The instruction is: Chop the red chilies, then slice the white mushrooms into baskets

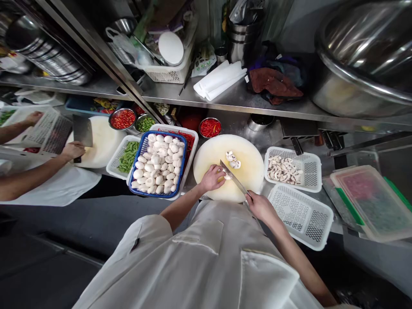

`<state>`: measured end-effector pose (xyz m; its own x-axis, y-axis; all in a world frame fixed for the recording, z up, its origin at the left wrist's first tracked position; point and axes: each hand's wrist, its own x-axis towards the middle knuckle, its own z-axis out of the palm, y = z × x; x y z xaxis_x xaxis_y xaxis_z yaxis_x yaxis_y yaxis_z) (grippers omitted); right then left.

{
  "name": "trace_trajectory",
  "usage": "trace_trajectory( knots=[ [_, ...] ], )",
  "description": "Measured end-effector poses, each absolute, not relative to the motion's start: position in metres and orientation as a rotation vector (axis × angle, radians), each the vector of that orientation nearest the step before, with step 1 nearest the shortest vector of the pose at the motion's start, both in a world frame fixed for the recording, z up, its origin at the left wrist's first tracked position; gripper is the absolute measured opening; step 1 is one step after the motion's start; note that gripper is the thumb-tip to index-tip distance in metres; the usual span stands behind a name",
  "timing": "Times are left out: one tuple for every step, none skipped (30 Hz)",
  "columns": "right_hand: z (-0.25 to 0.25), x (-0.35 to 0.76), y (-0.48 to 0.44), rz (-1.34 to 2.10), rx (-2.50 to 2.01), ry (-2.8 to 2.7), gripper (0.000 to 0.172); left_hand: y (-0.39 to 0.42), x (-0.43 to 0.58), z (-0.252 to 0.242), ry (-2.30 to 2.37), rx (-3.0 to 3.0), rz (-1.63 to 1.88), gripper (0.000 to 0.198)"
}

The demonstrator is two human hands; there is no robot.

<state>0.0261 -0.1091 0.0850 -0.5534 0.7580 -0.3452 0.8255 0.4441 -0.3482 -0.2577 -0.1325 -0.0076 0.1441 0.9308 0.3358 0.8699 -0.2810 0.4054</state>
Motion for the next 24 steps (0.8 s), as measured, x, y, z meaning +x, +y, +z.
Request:
trace_trajectory(
  knots=[
    [0.085,0.024,-0.108,-0.730,1.400,2.539,0.031,-0.132,-0.258,-0.009,1.812,2.288,0.817,0.025],
    [0.084,0.020,-0.108,-0.724,1.391,2.528,0.031,-0.131,-0.258,-0.009,1.812,2.289,0.823,0.025],
    [0.082,0.016,-0.107,-0.717,1.384,2.514,0.031,-0.131,-0.258,-0.010,1.810,2.291,0.827,0.025],
    [0.081,0.010,-0.105,-0.710,1.384,2.495,0.031,-0.131,-0.259,-0.010,1.808,2.292,0.830,0.025],
    [0.079,0.005,-0.104,-0.704,1.391,2.472,0.032,-0.131,-0.259,-0.010,1.805,2.294,0.830,0.025],
    [0.077,-0.001,-0.103,-0.700,1.401,2.452,0.032,-0.131,-0.260,-0.010,1.803,2.293,0.828,0.025],
    [0.076,-0.005,-0.101,-0.699,1.409,2.440,0.033,-0.132,-0.260,-0.010,1.801,2.294,0.825,0.025],
    [0.075,-0.008,-0.100,-0.699,1.415,2.438,0.034,-0.132,-0.260,-0.010,1.799,2.295,0.821,0.025],
    [0.075,-0.008,-0.099,-0.698,1.418,2.450,0.034,-0.132,-0.260,-0.010,1.797,2.298,0.816,0.025],
    [0.076,-0.007,-0.099,-0.695,1.423,2.471,0.034,-0.132,-0.260,-0.010,1.795,2.302,0.810,0.025],
    [0.076,-0.004,-0.099,-0.695,1.430,2.497,0.034,-0.132,-0.260,-0.010,1.792,2.308,0.805,0.025],
    [0.077,0.000,-0.099,-0.703,1.432,2.524,0.035,-0.132,-0.260,-0.010,1.790,2.314,0.801,0.026],
    [0.078,0.004,-0.100,-0.719,1.428,2.548,0.036,-0.133,-0.260,-0.010,1.791,2.318,0.798,0.026],
    [0.078,0.009,-0.102,-0.739,1.417,2.567,0.036,-0.133,-0.260,-0.011,1.795,2.319,0.797,0.027],
    [0.079,0.013,-0.103,-0.762,1.400,2.576,0.036,-0.133,-0.259,-0.011,1.801,2.316,0.797,0.027],
    [0.080,0.016,-0.104,-0.782,1.384,2.573,0.036,-0.134,-0.259,-0.011,1.807,2.312,0.801,0.028],
    [0.080,0.019,-0.104,-0.795,1.372,2.564,0.036,-0.134,-0.258,-0.011,1.813,2.306,0.807,0.028],
    [0.081,0.020,-0.105,-0.800,1.368,2.551,0.036,-0.134,-0.258,-0.011,1.816,2.302,0.814,0.029],
    [0.081,0.021,-0.105,-0.803,1.368,2.542,0.035,-0.135,-0.258,-0.011,1.815,2.299,0.819,0.029],
    [0.081,0.021,-0.105,-0.808,1.369,2.537,0.035,-0.135,-0.258,-0.010,1.814,2.297,0.823,0.029],
    [0.081,0.021,-0.104,-0.817,1.369,2.537,0.035,-0.135,-0.257,-0.010,1.812,2.294,0.826,0.030],
    [0.080,0.020,-0.104,-0.831,1.369,2.538,0.035,-0.136,-0.257,-0.010,1.811,2.290,0.827,0.030],
    [0.078,0.019,-0.103,-0.847,1.370,2.536,0.035,-0.136,-0.257,-0.011,1.811,2.285,0.829,0.030],
    [0.076,0.017,-0.101,-0.858,1.373,2.530,0.036,-0.137,-0.257,-0.011,1.811,2.278,0.835,0.030]
  ],
)
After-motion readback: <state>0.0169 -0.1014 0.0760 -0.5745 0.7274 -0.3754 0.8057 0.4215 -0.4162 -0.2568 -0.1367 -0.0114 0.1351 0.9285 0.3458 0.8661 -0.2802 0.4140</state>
